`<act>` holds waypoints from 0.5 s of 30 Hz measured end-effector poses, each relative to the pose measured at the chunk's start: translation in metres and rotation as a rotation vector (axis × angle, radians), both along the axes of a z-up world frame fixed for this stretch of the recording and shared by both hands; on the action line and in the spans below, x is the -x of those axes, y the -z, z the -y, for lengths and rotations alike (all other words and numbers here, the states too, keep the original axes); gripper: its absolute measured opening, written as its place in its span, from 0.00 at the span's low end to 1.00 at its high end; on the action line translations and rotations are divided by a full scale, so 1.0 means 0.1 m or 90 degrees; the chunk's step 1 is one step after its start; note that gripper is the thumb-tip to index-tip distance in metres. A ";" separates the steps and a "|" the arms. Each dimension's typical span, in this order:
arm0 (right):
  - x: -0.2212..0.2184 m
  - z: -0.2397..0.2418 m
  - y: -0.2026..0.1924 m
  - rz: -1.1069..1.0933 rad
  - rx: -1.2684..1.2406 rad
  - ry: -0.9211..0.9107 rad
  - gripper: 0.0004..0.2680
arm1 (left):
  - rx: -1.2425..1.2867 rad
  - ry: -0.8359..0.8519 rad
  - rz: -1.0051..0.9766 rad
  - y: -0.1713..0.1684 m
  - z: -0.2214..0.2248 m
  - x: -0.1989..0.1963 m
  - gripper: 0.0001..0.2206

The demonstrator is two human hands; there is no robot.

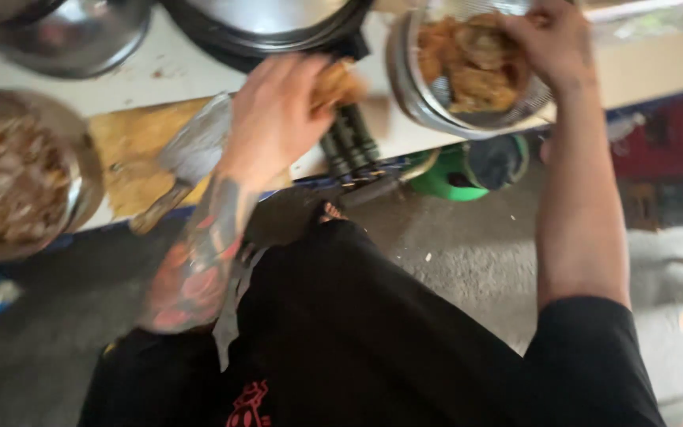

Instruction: Chopping fried meat on a wooden cutting board using a cleaver and transferring the pieces to a bowl

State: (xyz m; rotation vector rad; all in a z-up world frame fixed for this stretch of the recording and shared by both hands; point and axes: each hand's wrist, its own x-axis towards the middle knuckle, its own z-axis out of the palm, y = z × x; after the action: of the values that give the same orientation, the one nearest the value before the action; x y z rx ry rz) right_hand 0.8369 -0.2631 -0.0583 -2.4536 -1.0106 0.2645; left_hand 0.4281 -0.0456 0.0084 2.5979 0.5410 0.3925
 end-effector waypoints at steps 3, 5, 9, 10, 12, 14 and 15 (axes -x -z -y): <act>-0.04 0.09 0.03 0.135 -0.009 -0.087 0.13 | -0.098 -0.082 -0.095 0.61 -0.22 0.81 0.18; 0.12 0.11 -0.06 0.277 -0.036 -0.072 0.13 | -0.182 -0.126 -0.104 1.04 -0.23 1.10 0.17; 1.57 -0.39 -0.71 0.418 -0.316 -0.204 0.08 | -0.308 -0.137 -0.203 1.41 -0.07 1.29 0.09; 1.82 -0.47 -0.50 0.415 -0.323 -0.210 0.08 | -0.311 -0.145 -0.206 1.47 -0.08 1.29 0.09; 2.31 -0.62 -0.10 0.266 -0.273 -0.350 0.15 | -0.355 -0.107 0.118 1.60 -0.11 1.30 0.10; 2.92 -0.98 0.33 0.154 -0.233 -0.459 0.20 | -0.328 -0.106 0.103 1.58 -0.12 1.34 0.13; 3.22 -1.14 0.55 0.044 -0.189 -0.563 0.25 | -0.298 -0.100 0.092 1.57 -0.12 1.35 0.16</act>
State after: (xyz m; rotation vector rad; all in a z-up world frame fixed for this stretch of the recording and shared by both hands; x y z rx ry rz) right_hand 0.5151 -0.1489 -0.1130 -1.6340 -1.9582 0.2773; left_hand 0.2928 -0.0338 -0.1490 2.9413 0.6707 0.8412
